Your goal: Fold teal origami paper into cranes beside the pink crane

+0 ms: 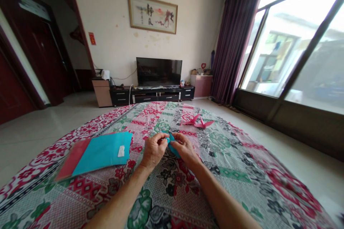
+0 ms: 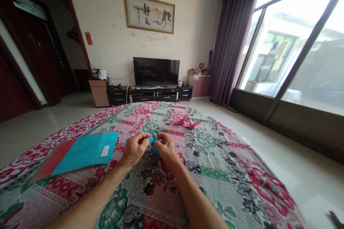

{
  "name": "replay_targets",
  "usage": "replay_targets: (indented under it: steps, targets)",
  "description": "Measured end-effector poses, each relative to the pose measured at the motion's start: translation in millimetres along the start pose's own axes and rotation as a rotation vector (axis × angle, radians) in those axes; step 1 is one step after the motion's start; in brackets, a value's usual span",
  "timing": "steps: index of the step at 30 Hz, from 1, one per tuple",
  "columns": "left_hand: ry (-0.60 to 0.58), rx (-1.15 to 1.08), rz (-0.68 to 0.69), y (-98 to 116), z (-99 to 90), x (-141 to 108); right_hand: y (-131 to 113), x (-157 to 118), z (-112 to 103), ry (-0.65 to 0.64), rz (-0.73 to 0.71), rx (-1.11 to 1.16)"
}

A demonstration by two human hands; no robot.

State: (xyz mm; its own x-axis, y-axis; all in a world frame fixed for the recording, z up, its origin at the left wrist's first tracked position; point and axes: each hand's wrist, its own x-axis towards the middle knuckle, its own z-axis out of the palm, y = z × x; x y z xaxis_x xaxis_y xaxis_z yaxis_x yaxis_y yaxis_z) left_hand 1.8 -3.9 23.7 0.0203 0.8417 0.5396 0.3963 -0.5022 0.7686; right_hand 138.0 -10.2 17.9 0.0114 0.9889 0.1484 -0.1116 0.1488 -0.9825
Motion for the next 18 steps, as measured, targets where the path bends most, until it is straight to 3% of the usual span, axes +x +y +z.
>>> replay_targets:
  steps: [9,18]
  targets:
    - [-0.012,0.144,0.182,0.7,-0.7,-1.3,2.9,-0.5,-0.1,-0.022,-0.201,-0.104]
    - [-0.043,0.14,0.218,-2.7,1.0,-0.8,11.0,4.2,-2.7,-0.097,-0.139,-0.071]
